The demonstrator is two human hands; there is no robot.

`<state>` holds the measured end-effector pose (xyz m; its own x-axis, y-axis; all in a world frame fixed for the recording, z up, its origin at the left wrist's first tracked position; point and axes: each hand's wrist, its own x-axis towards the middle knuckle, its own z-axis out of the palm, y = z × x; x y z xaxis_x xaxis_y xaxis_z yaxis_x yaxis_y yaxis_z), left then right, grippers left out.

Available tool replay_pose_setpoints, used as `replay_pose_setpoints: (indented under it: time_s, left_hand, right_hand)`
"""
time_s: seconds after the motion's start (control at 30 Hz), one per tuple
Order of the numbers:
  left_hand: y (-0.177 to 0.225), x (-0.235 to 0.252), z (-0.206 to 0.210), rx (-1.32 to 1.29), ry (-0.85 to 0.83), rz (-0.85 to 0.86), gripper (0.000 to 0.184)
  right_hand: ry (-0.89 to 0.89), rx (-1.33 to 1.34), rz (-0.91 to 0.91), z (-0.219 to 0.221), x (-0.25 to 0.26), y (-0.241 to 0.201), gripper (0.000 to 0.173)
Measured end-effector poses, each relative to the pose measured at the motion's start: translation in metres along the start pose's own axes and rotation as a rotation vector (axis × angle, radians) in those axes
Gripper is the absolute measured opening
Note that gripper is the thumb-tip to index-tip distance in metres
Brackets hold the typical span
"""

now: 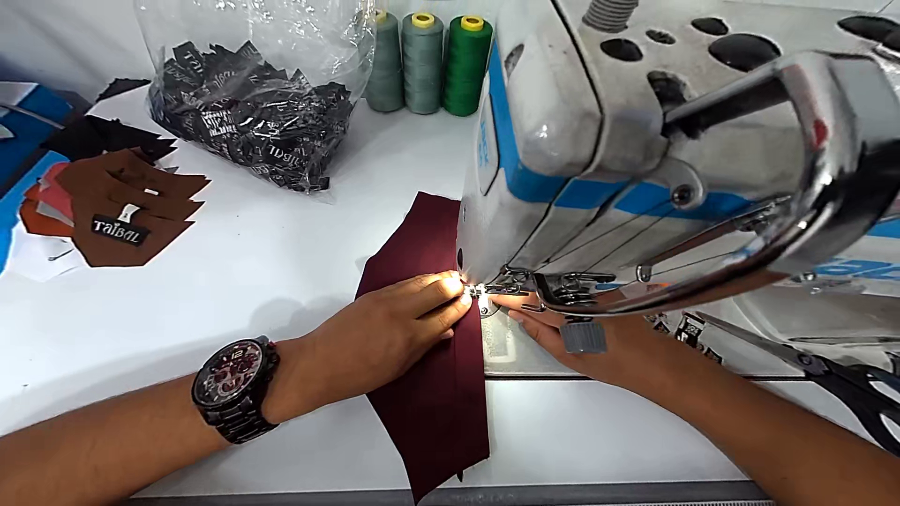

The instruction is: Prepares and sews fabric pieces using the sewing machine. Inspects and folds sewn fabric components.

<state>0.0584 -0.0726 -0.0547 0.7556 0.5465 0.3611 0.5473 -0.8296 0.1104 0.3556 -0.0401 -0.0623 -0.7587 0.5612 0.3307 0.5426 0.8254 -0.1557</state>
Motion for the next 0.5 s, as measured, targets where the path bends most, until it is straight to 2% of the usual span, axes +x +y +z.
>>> replay_pose_setpoints:
  time_s: [0.17,0.5]
  left_hand:
    - [0.0021,0.0072,0.0018,0.040,0.011,0.030,0.037]
    - [0.0076,0.0026,0.0026,0.023,0.009,-0.014,0.037]
  right_hand:
    - [0.002,0.006,-0.041,0.0013,0.0019,-0.0014,0.029]
    - [-0.078,0.002,-0.038,0.0042,0.0026,-0.0013,0.032]
